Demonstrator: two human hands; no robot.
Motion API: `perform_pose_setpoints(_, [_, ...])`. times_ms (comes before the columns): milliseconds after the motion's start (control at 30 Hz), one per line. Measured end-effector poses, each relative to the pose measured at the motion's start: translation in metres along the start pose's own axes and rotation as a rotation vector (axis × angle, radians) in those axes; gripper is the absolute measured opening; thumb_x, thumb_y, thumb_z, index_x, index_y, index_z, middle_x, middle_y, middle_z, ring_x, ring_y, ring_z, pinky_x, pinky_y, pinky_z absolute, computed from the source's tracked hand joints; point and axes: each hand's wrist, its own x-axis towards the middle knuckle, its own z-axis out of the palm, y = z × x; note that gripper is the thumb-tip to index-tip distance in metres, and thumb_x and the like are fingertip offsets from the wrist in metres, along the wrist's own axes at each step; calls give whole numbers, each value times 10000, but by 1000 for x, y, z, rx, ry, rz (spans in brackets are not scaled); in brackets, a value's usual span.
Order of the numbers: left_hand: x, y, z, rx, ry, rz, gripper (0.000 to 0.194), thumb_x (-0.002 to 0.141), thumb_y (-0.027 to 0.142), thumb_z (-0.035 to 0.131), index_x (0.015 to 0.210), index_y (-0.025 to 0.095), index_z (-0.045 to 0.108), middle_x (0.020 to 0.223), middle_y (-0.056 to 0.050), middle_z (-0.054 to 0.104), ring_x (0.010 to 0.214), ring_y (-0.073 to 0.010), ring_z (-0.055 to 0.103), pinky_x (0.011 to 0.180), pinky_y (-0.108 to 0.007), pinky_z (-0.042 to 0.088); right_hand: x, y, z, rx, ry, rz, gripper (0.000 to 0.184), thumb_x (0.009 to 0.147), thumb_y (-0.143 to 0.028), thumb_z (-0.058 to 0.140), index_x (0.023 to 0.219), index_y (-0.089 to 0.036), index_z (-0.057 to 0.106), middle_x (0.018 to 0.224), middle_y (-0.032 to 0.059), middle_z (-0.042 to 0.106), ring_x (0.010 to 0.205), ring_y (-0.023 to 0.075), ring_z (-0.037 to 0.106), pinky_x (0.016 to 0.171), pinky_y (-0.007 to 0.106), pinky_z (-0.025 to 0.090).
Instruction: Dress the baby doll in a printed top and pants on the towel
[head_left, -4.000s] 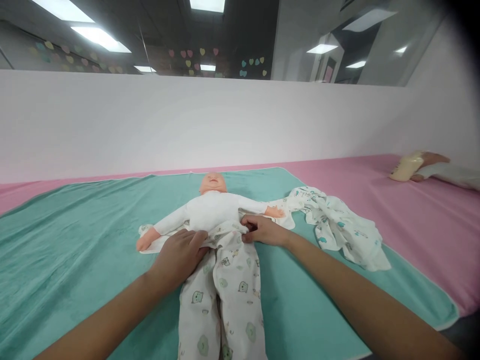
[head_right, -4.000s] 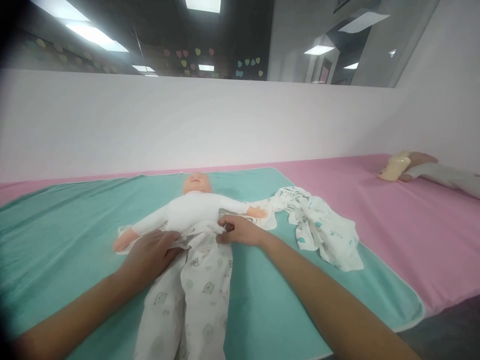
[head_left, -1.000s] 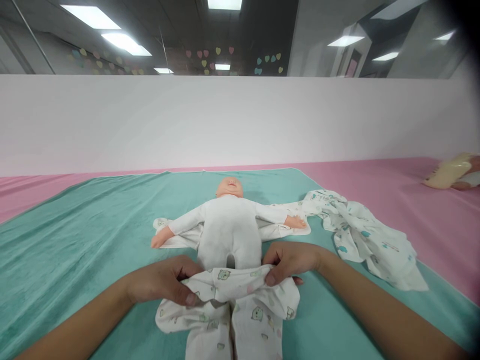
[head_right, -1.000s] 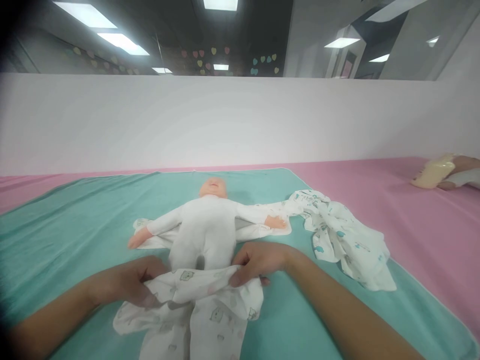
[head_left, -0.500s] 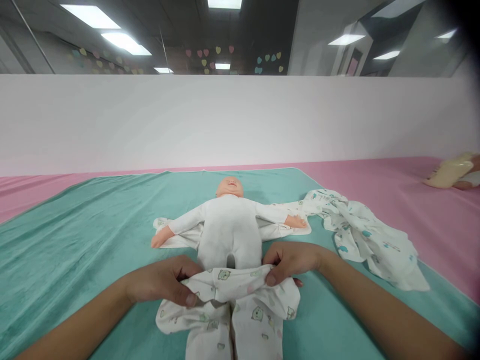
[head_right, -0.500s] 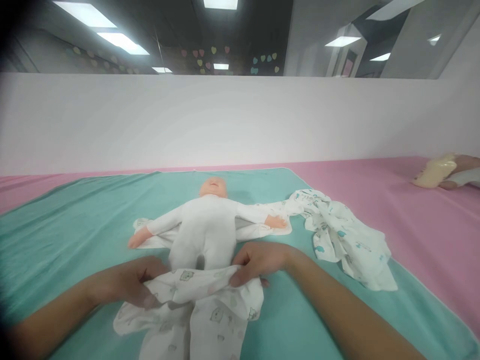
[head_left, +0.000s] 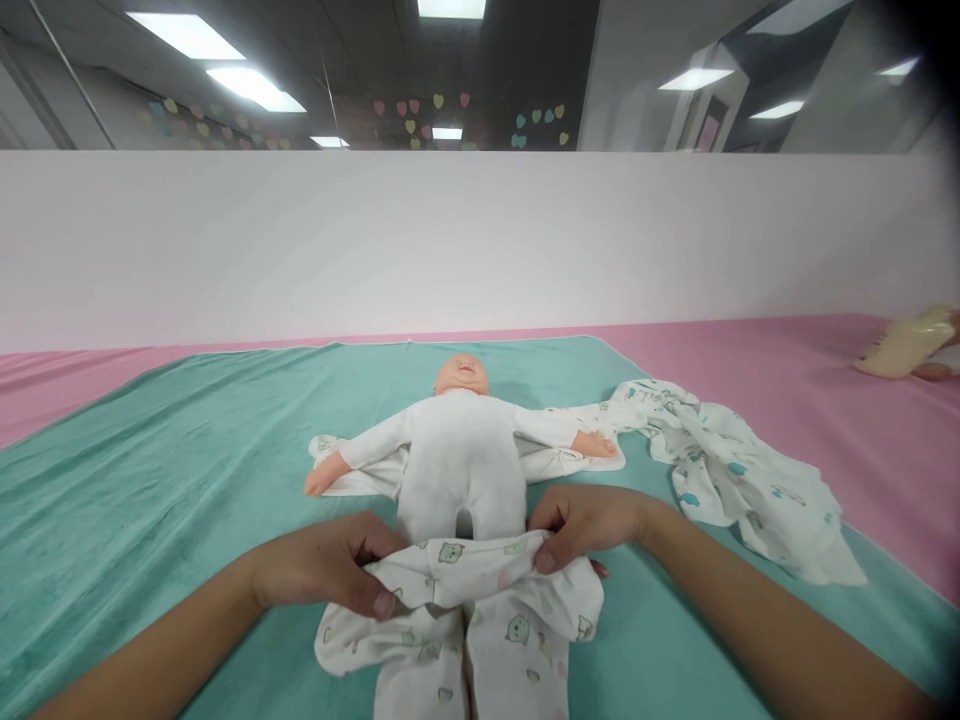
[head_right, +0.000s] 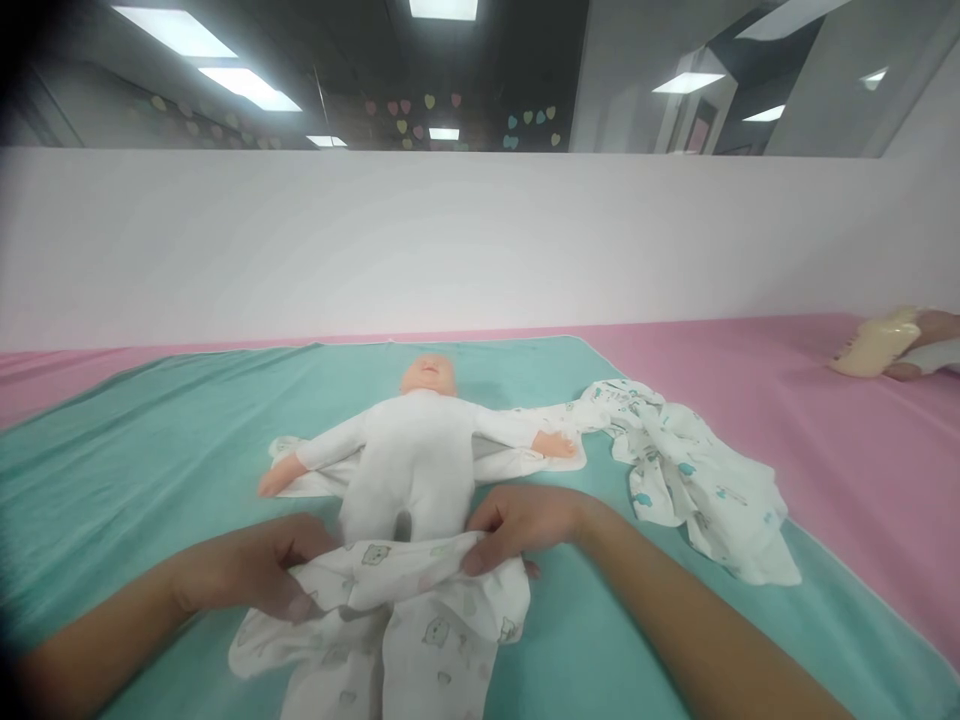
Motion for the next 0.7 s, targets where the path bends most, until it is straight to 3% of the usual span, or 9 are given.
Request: perform_pose_setpoints(700, [-1, 2, 2, 12, -3, 10, 183, 734, 312, 675, 764, 133, 649, 670, 5, 490, 630, -109, 410, 577, -207, 310, -1, -2, 2, -6, 22, 14, 368, 690, -499, 688, 776, -142, 676, 601, -19, 586, 473, 85, 525, 446, 194, 416])
